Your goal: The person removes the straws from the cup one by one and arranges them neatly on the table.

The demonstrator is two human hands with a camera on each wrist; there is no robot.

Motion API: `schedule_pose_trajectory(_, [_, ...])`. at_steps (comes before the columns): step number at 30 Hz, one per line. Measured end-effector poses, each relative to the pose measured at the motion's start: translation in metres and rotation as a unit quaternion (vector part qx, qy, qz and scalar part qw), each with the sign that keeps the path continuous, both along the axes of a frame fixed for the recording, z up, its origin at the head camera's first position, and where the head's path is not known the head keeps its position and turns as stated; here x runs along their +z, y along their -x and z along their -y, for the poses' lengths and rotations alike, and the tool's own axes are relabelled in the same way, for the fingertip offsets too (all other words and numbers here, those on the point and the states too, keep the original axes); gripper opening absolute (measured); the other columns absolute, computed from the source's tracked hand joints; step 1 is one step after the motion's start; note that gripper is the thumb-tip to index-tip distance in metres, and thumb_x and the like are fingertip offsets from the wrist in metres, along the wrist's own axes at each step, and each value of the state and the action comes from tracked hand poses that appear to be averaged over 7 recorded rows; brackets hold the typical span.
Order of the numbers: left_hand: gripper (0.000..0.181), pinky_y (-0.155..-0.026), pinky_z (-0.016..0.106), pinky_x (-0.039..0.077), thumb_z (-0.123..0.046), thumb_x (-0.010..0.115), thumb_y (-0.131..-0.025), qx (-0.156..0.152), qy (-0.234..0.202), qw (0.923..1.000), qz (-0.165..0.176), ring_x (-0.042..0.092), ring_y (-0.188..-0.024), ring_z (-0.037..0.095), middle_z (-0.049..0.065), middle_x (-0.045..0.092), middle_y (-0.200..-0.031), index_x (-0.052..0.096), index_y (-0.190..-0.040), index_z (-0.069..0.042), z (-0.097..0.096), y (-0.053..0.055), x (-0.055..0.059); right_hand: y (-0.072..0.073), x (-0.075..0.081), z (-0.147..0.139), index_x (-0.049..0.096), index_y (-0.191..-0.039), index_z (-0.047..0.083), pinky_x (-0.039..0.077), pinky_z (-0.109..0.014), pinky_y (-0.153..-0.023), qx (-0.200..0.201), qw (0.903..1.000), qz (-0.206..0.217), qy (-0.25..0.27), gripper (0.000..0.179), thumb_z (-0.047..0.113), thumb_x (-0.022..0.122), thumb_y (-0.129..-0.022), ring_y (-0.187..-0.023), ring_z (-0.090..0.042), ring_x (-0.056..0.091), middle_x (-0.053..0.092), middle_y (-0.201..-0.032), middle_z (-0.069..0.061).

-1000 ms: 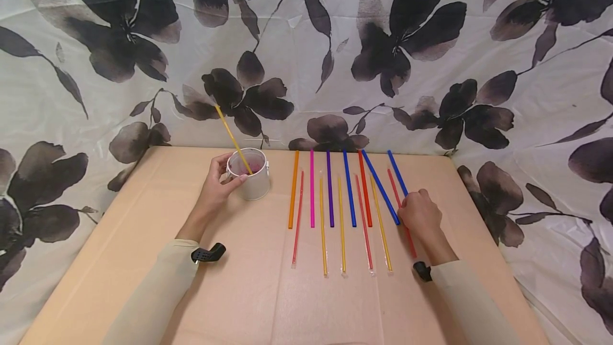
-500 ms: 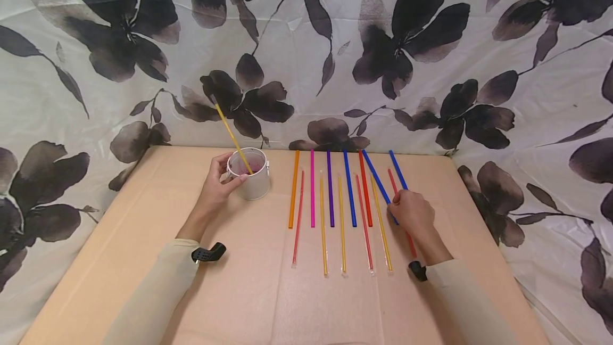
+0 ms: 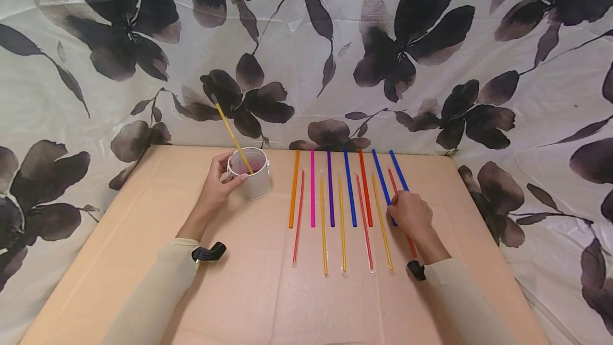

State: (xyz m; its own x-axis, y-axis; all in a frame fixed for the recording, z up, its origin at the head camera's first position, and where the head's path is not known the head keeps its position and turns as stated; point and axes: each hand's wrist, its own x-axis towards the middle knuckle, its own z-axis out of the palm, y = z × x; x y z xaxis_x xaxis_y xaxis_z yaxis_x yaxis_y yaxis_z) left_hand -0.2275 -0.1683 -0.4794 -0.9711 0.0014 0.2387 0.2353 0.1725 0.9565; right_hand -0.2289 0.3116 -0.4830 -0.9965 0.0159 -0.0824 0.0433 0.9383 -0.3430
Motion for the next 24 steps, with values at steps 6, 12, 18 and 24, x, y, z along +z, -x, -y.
schedule_pose_trajectory(6, [0.076, -0.116, 0.059, 0.033, -0.023, 0.079, -0.091, 0.013, 0.013, 0.9997, -0.015, 0.040, -0.137, 0.031, 0.011, 0.043, -0.148, 0.034, -0.151, -0.015, 0.004, 0.009, -0.018, -0.001, 0.000, 0.000, 0.062, -0.095, 0.000, 0.040, -0.028, -0.046, 0.003, 1.0000, 0.000, -0.002, 0.019, 0.017, 0.070, -0.092, -0.057, -0.018, 0.056, 0.063, -0.078, -0.011])
schedule_pose_trajectory(12, [0.078, -0.116, 0.063, 0.031, -0.015, 0.077, -0.091, 0.001, 0.008, 1.0000, -0.003, 0.037, -0.140, 0.039, 0.021, 0.039, -0.150, 0.030, -0.152, -0.005, -0.002, -0.006, 0.002, -0.003, -0.002, -0.001, 0.062, -0.096, 0.000, 0.040, -0.028, -0.046, -0.003, 0.9999, 0.010, -0.003, 0.019, 0.017, 0.070, -0.092, -0.058, -0.019, 0.056, 0.062, -0.078, -0.011])
schedule_pose_trajectory(18, [0.078, -0.117, 0.061, 0.031, -0.017, 0.077, -0.091, 0.007, 0.013, 0.9999, -0.005, 0.037, -0.141, 0.037, 0.018, 0.039, -0.151, 0.031, -0.153, -0.010, 0.001, -0.006, -0.011, -0.009, -0.003, -0.003, 0.063, -0.098, -0.001, 0.041, -0.027, -0.046, -0.001, 1.0000, 0.007, -0.002, 0.021, 0.018, 0.070, -0.093, -0.057, -0.019, 0.056, 0.063, -0.077, -0.012])
schedule_pose_trajectory(24, [0.077, -0.116, 0.060, 0.033, -0.023, 0.078, -0.091, 0.015, 0.014, 0.9996, -0.020, 0.039, -0.139, 0.031, 0.013, 0.043, -0.149, 0.034, -0.152, -0.014, 0.001, -0.009, -0.020, -0.016, -0.004, -0.006, 0.064, -0.099, -0.002, 0.041, -0.028, -0.045, 0.011, 0.9999, -0.007, -0.003, 0.023, 0.019, 0.071, -0.092, -0.055, -0.018, 0.056, 0.064, -0.077, -0.011])
